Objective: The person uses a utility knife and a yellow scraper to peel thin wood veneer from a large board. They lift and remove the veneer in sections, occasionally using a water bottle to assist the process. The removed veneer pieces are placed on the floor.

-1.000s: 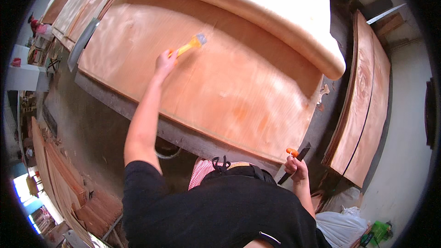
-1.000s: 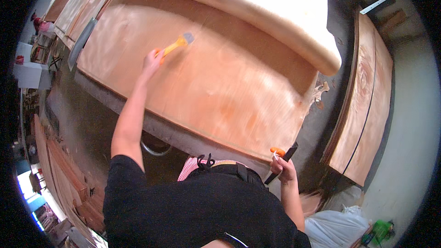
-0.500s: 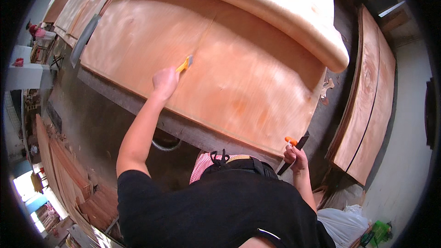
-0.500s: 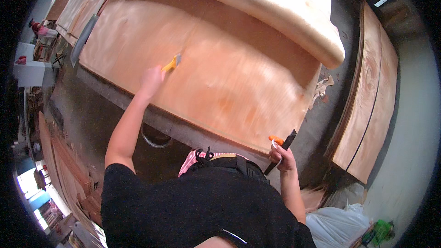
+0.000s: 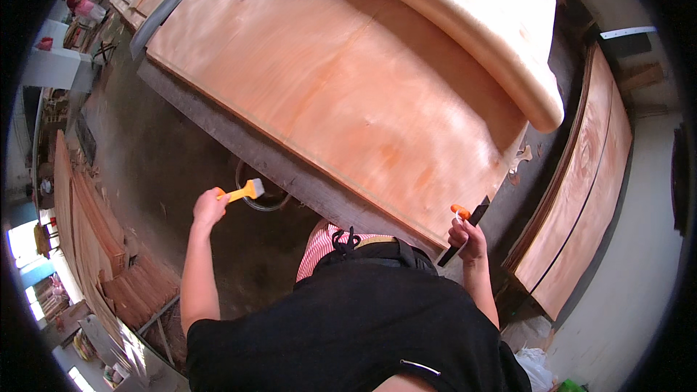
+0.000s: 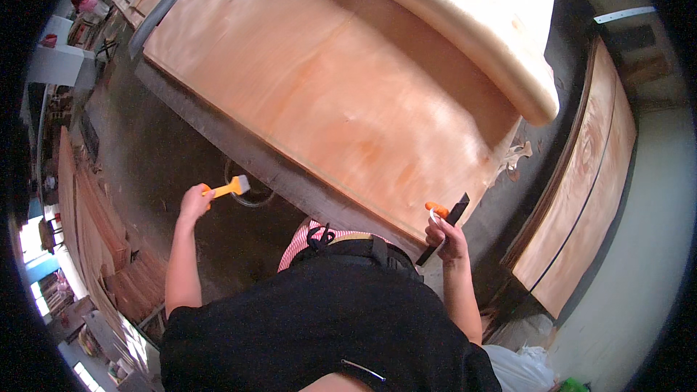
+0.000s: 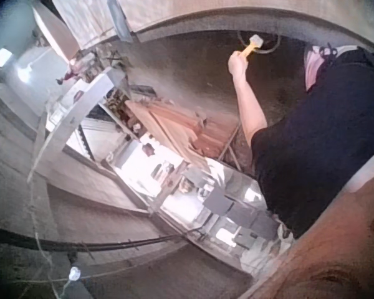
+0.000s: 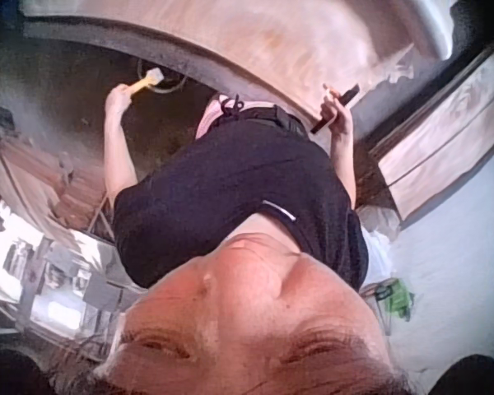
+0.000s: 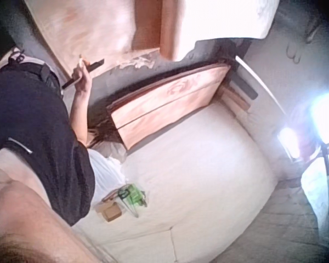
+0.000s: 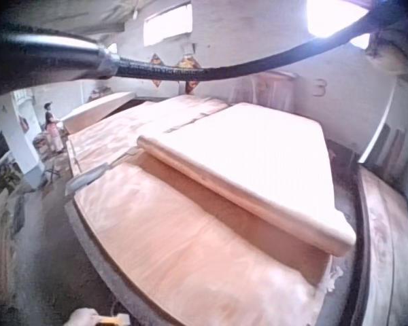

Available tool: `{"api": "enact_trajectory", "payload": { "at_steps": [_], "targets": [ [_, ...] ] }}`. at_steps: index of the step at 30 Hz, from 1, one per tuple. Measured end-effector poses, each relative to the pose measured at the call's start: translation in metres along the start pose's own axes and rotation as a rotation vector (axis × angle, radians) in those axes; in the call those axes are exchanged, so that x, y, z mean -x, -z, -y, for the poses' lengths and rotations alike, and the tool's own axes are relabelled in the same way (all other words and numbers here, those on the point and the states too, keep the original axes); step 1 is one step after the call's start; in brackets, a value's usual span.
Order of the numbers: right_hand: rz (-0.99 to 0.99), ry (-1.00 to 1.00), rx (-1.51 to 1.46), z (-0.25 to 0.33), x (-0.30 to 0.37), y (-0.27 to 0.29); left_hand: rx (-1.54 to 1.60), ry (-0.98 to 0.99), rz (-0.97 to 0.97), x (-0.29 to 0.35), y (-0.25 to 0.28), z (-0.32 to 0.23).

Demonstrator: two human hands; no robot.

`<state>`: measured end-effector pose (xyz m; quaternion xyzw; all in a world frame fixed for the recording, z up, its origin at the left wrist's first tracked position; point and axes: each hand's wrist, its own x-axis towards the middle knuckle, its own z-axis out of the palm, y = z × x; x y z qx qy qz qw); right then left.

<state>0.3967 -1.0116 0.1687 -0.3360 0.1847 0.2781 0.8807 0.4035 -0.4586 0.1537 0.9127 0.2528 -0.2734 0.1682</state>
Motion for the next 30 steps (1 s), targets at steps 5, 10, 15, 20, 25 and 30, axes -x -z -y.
{"api": "enact_trajectory", "payload": {
  "at_steps": [5,10,15,20,25,30],
  "targets": [
    [0.027,0.007,-0.015,-0.002,-0.003,-0.004,-0.044,0.026,-0.170,-0.033,-0.092,0.020],
    [0.005,0.044,0.017,-0.003,0.005,-0.001,-0.116,0.102,-0.144,-0.056,-0.103,0.003],
    [-0.038,0.044,-0.014,-0.011,0.002,-0.002,-0.220,0.130,-0.071,-0.065,-0.095,-0.010],
    [-0.030,0.057,-0.099,-0.013,-0.002,0.005,0.128,-0.109,0.170,-0.071,-0.053,0.054],
    [-0.041,0.061,-0.097,-0.011,-0.008,0.014,0.391,-0.001,0.267,-0.074,0.045,0.068],
    [0.015,0.063,-0.151,-0.008,-0.017,0.016,0.560,-0.360,0.013,-0.140,0.098,-0.065]
  ]
}}
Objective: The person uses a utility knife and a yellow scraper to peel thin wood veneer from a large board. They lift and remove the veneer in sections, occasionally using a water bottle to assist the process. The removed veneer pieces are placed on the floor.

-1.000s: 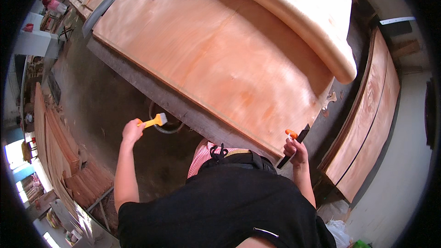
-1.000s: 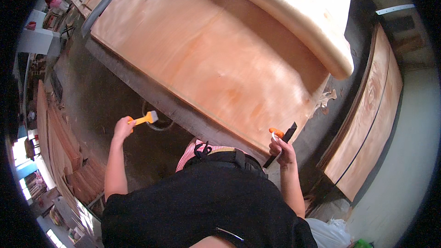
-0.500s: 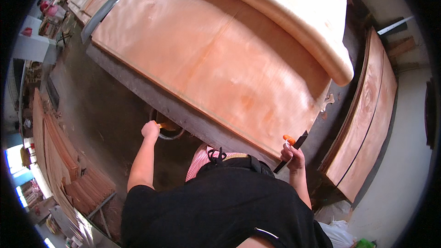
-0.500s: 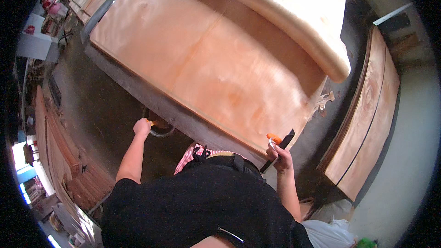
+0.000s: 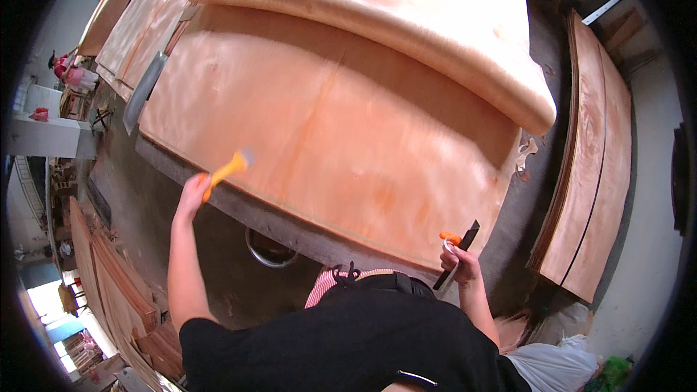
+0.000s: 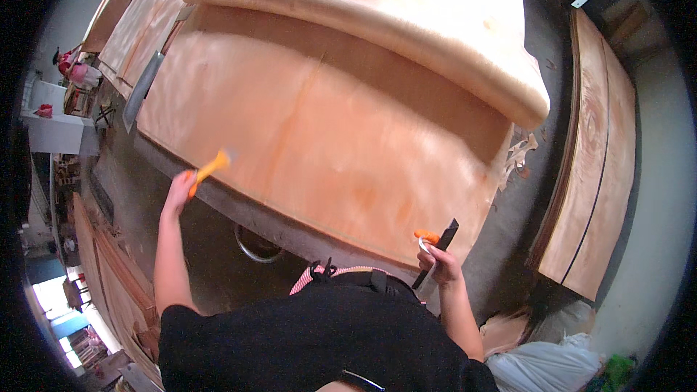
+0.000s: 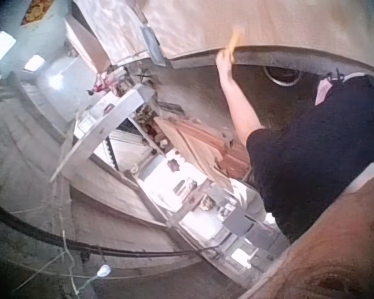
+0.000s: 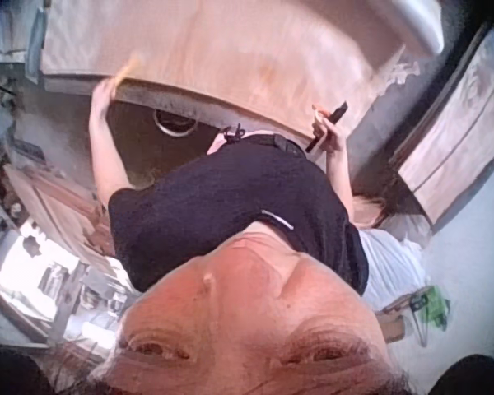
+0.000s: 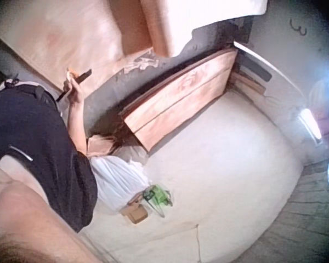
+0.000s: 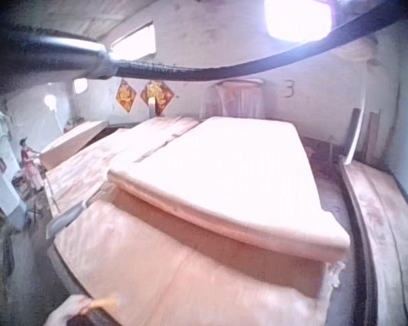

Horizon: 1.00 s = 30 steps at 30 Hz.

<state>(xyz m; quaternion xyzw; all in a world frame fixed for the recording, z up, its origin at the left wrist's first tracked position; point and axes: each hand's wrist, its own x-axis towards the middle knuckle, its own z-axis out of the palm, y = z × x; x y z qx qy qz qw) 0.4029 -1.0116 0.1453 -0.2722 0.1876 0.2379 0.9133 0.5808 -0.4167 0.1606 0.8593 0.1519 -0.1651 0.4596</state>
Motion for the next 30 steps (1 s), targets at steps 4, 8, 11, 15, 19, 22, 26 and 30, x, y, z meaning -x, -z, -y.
{"api": "enact_trajectory", "payload": {
  "at_steps": [4,8,11,15,19,22,26,30],
  "targets": [
    [-0.136,-0.014,0.015,0.011,-0.011,0.002,0.041,-0.134,-0.007,-0.137,-0.072,-0.111],
    [-0.195,0.048,-0.040,0.014,-0.010,0.006,0.124,-0.107,-0.075,-0.273,-0.141,-0.146],
    [-0.128,0.130,-0.155,0.015,-0.012,-0.001,0.128,0.019,-0.121,-0.310,-0.189,-0.195],
    [-0.162,0.128,-0.103,0.013,-0.013,0.001,-0.104,0.089,-0.138,-0.322,-0.193,-0.189],
    [-0.118,0.101,-0.091,0.007,-0.017,0.004,-0.207,-0.014,0.072,-0.280,-0.164,-0.161],
    [-0.117,0.053,-0.018,0.007,-0.019,0.001,-0.308,-0.085,0.081,-0.220,-0.141,-0.130],
    [-0.123,0.079,0.020,0.006,-0.004,-0.016,-0.341,-0.033,0.122,-0.118,-0.113,-0.090],
    [-0.040,0.080,0.011,0.001,0.019,-0.006,-0.280,-0.020,0.133,-0.037,-0.068,-0.032]
  ]
}}
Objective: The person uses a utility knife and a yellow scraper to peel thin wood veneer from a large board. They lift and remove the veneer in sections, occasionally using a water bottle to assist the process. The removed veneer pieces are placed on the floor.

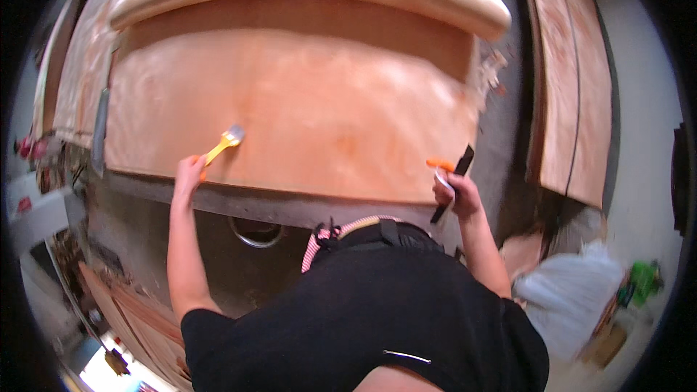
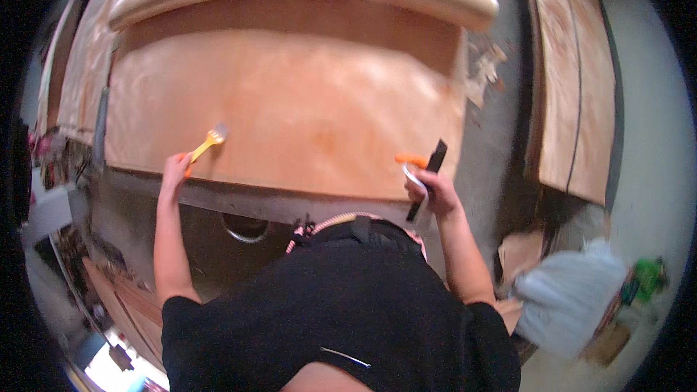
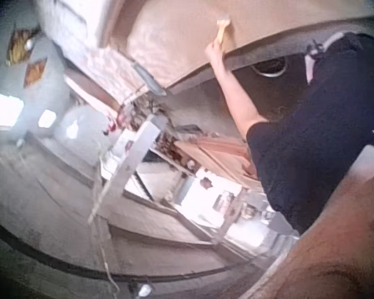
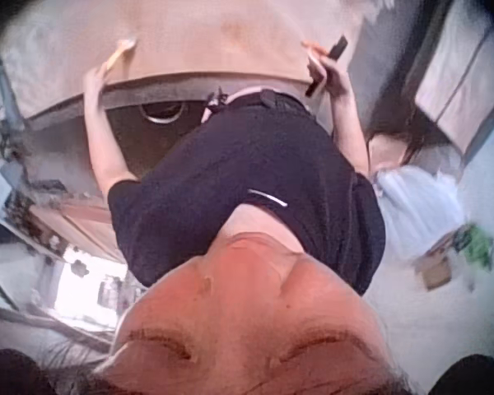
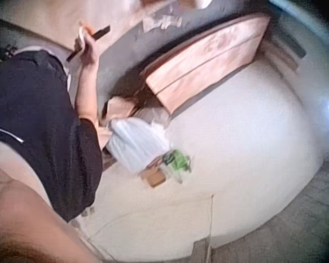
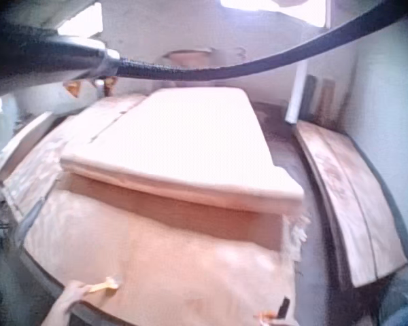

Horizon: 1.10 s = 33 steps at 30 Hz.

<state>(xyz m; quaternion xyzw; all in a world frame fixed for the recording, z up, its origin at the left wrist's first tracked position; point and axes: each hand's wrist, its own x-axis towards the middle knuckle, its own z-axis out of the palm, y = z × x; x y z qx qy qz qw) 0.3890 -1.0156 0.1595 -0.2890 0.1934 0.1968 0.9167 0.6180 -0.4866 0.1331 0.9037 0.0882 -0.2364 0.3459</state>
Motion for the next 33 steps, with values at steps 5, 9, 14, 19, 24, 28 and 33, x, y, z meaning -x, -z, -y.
{"api": "enact_trajectory", "payload": {
  "at_steps": [5,9,14,19,24,28,33],
  "targets": [
    [-0.157,0.197,0.038,-0.004,0.062,0.025,0.284,0.156,-0.094,0.110,-0.029,0.025],
    [-0.198,0.210,0.214,-0.009,0.092,0.049,0.809,0.266,-0.316,0.166,-0.074,0.080],
    [-0.399,0.163,0.437,-0.023,0.100,0.083,1.220,0.542,-0.676,0.219,-0.150,0.168],
    [-0.286,0.150,0.698,-0.033,0.080,0.095,1.278,0.622,-0.667,0.217,-0.211,0.192],
    [-0.125,0.168,0.818,-0.044,0.027,0.084,1.271,0.629,-0.453,0.198,-0.228,0.190],
    [-0.079,0.176,0.995,-0.043,-0.026,0.070,1.188,0.743,-0.398,0.196,-0.227,0.196],
    [-0.098,0.242,1.073,-0.040,-0.085,0.056,1.121,0.824,-0.438,0.194,-0.223,0.209]
  ]
}}
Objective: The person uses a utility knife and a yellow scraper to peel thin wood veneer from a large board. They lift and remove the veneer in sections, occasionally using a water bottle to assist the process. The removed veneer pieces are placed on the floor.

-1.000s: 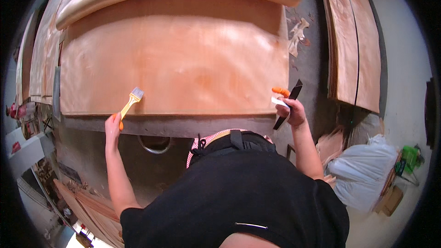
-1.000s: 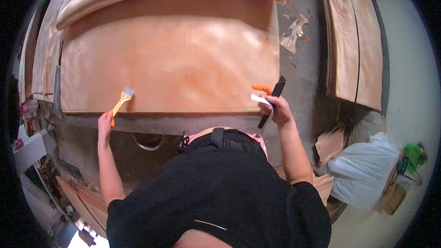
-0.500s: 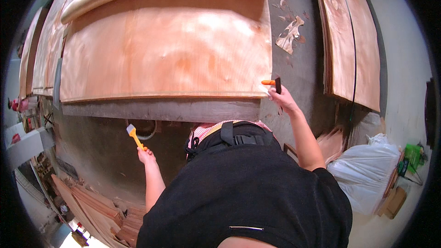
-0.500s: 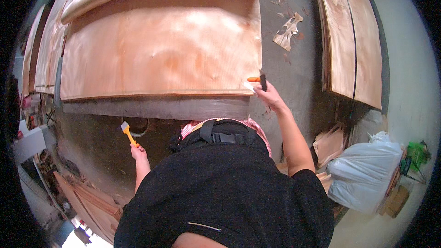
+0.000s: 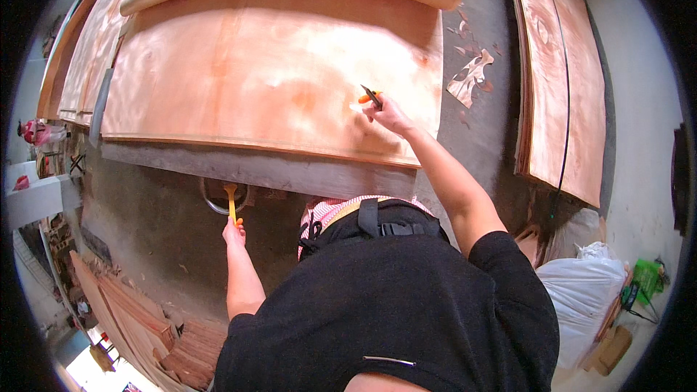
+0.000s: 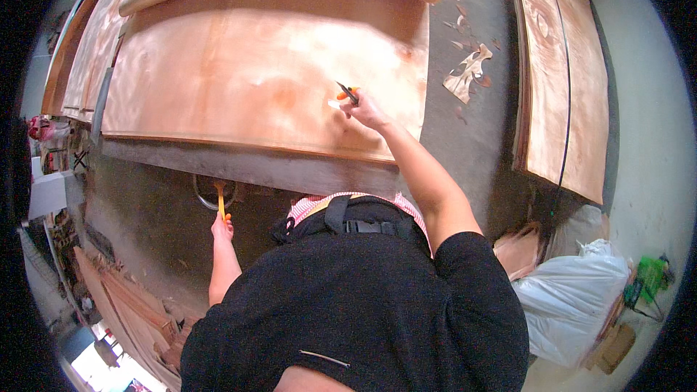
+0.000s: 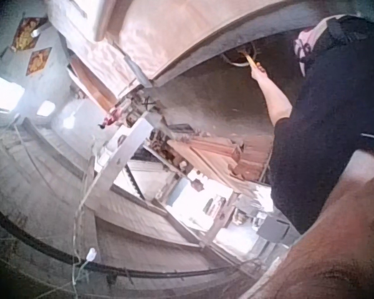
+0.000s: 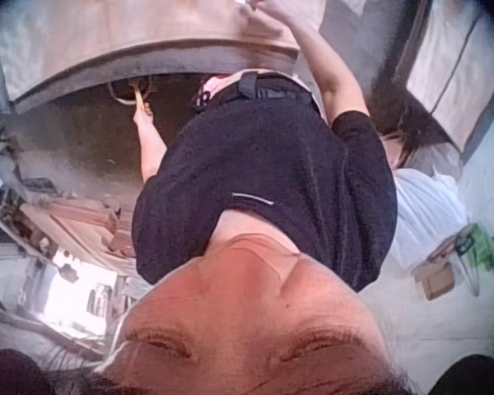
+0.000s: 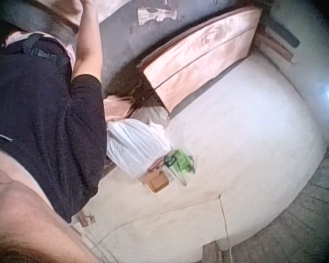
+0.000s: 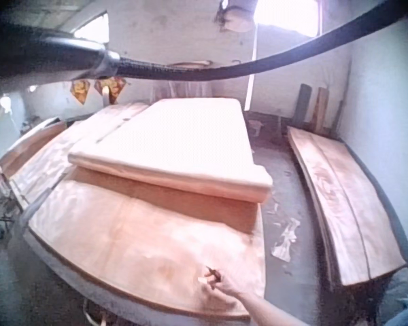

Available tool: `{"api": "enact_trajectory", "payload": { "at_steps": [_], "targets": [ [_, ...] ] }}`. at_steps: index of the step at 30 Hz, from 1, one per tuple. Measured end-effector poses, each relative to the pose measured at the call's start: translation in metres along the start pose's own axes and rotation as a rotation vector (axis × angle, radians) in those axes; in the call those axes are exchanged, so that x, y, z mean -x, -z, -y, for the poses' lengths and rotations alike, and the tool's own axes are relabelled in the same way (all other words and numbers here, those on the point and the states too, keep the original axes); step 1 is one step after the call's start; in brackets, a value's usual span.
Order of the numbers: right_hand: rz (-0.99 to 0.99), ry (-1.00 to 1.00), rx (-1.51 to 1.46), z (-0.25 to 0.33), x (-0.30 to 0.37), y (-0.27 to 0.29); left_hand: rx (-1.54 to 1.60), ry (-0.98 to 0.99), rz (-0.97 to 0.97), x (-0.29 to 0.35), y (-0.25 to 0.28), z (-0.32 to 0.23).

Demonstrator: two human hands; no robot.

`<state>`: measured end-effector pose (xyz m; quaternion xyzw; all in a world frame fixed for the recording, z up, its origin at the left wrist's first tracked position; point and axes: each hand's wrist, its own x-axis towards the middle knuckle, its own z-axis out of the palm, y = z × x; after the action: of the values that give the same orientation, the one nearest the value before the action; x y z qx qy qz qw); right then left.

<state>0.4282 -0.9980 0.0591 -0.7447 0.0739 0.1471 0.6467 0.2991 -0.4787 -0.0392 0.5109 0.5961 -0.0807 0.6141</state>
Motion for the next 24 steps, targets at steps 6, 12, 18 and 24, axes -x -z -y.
{"api": "enact_trajectory", "payload": {
  "at_steps": [6,12,18,24],
  "targets": [
    [-0.017,-0.115,0.080,-0.034,-0.039,-0.014,-0.656,-0.245,-0.422,-0.019,0.035,0.005],
    [-0.006,-0.148,0.025,-0.035,-0.038,-0.007,-0.678,-1.495,-0.285,0.112,-0.072,-0.062],
    [0.024,-0.167,0.024,-0.027,-0.044,-0.013,-0.959,-1.571,0.774,0.192,-0.249,-0.018],
    [-0.104,-0.031,0.315,-0.067,-0.054,-0.002,-1.469,-1.770,0.582,0.204,-0.326,0.043]
  ]
}}
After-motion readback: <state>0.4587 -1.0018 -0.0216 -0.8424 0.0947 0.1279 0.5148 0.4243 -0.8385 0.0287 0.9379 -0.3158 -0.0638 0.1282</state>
